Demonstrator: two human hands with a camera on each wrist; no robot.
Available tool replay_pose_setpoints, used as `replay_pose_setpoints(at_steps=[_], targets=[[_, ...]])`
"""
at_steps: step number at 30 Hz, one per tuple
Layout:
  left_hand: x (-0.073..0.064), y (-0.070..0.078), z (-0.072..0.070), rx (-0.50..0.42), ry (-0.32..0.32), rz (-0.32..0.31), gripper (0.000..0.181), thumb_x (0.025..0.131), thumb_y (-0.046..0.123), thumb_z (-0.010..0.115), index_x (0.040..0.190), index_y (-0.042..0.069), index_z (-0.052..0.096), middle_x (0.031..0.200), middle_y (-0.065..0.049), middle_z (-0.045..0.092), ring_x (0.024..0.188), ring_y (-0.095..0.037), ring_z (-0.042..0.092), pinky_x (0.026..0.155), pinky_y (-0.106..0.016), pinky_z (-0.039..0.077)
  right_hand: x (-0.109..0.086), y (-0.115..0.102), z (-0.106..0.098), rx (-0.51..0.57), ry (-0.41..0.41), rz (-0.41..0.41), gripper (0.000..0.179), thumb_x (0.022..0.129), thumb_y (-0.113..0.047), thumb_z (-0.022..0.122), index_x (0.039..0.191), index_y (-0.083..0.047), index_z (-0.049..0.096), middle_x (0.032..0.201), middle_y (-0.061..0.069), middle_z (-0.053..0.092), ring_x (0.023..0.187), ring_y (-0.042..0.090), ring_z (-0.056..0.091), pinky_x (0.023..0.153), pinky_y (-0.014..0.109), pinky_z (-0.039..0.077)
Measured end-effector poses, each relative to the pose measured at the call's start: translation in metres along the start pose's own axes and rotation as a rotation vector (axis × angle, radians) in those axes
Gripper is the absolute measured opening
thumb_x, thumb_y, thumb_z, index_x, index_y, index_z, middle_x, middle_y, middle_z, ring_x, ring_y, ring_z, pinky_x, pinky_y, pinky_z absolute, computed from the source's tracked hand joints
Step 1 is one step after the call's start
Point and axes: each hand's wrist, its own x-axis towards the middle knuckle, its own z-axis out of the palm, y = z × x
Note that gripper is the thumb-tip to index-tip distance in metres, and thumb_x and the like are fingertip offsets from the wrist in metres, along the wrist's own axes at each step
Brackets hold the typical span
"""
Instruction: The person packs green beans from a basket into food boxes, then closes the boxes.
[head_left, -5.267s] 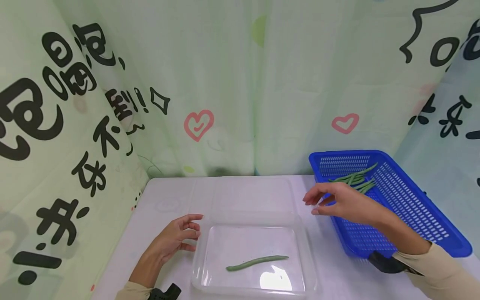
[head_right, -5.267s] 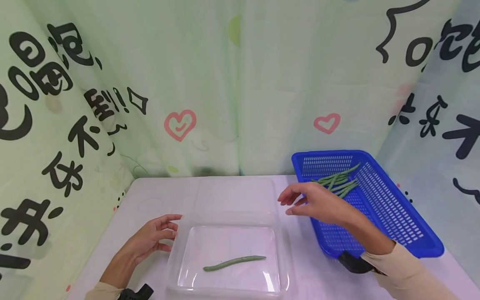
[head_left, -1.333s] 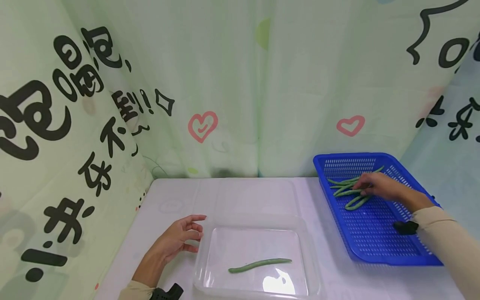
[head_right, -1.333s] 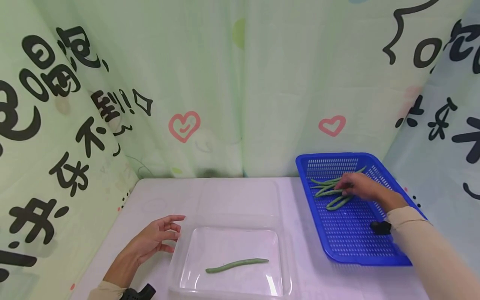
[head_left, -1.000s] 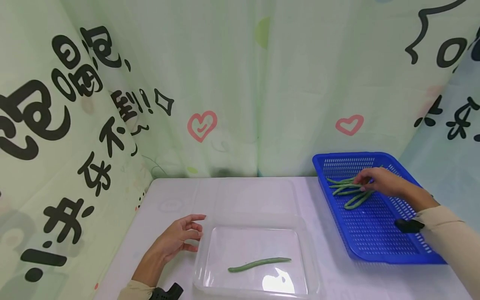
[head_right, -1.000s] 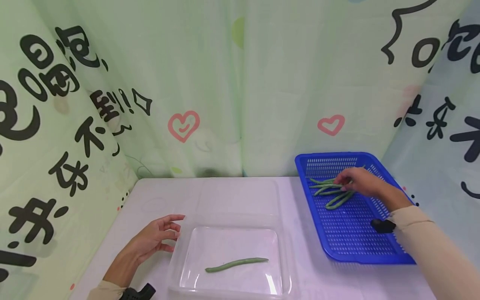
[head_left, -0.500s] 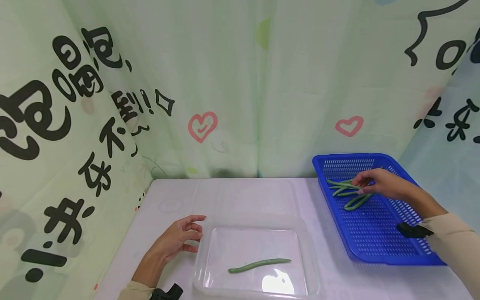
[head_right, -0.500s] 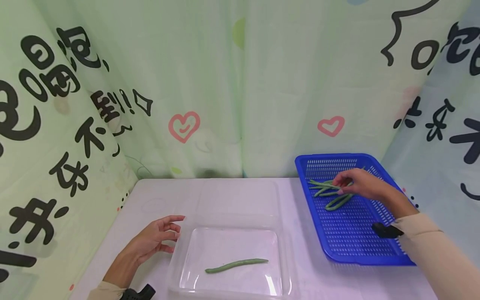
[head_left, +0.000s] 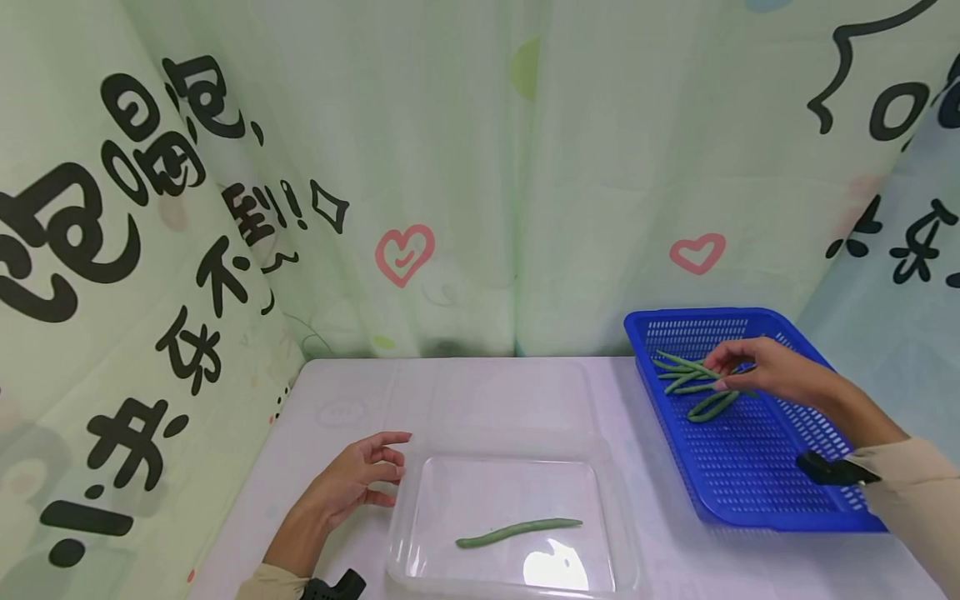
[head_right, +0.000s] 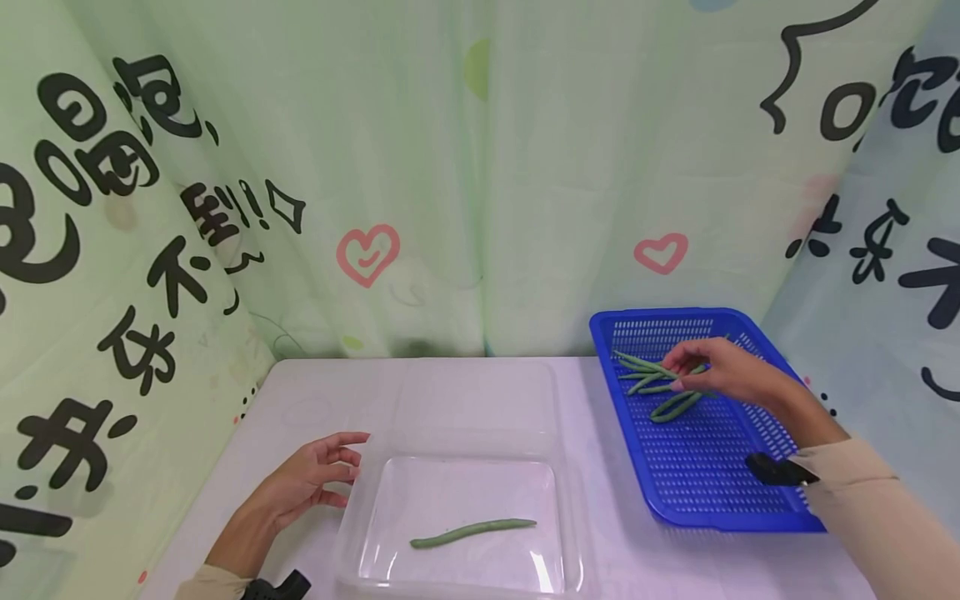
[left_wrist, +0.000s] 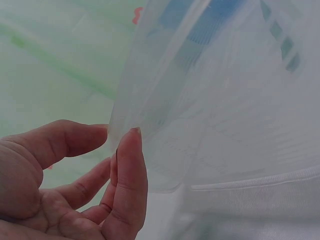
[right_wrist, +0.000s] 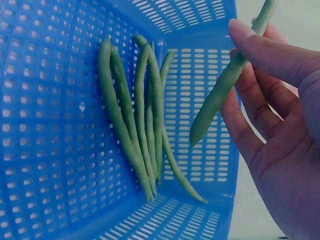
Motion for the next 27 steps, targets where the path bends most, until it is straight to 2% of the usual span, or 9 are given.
replay_pose_setpoints(at_steps=[10, 18, 22, 27], targets=[[0.001, 0.001, 0.001, 0.004, 0.013, -0.009, 0.060, 0.094, 0.006, 0.065, 0.150, 0.002, 0.044, 0.108, -0.008, 0.055, 0.094, -0.024, 0.062, 0.069, -0.034, 0.060, -0.005, -0.013, 0.006, 0.066, 0.010, -0.007, 0.027, 0.089, -0.009, 0.077, 0.114, -0.002, 0.067, 0.101, 0.006, 0.066, 0.089, 0.012, 0.062, 0.075, 0.020, 0.057], [0.000, 0.001, 0.002, 0.003, 0.000, 0.002, 0.060, 0.094, 0.007, 0.065, 0.150, 0.001, 0.043, 0.108, -0.007, 0.054, 0.094, -0.024, 0.061, 0.068, -0.035, 0.060, -0.006, -0.025, 0.017, 0.147, -0.021, -0.142, 0.022, 0.091, -0.002, 0.073, 0.113, -0.004, 0.067, 0.100, 0.004, 0.068, 0.090, 0.014, 0.064, 0.077, 0.022, 0.058], [0.000, 0.001, 0.002, 0.003, -0.004, 0.006, 0.061, 0.095, 0.007, 0.065, 0.151, 0.001, 0.042, 0.108, -0.007, 0.054, 0.093, -0.023, 0.061, 0.068, -0.035, 0.060, -0.006, -0.032, 0.018, 0.160, -0.034, -0.178, 0.023, 0.091, -0.002, 0.073, 0.112, -0.007, 0.067, 0.100, 0.005, 0.067, 0.090, 0.014, 0.065, 0.077, 0.023, 0.059], [0.001, 0.001, 0.001, 0.002, -0.010, 0.008, 0.060, 0.095, 0.006, 0.064, 0.151, 0.001, 0.042, 0.108, -0.006, 0.054, 0.093, -0.022, 0.061, 0.068, -0.035, 0.060, -0.005, -0.041, 0.022, 0.166, -0.059, -0.207, 0.022, 0.091, -0.002, 0.072, 0.112, -0.006, 0.067, 0.100, 0.005, 0.067, 0.090, 0.014, 0.064, 0.077, 0.025, 0.060]])
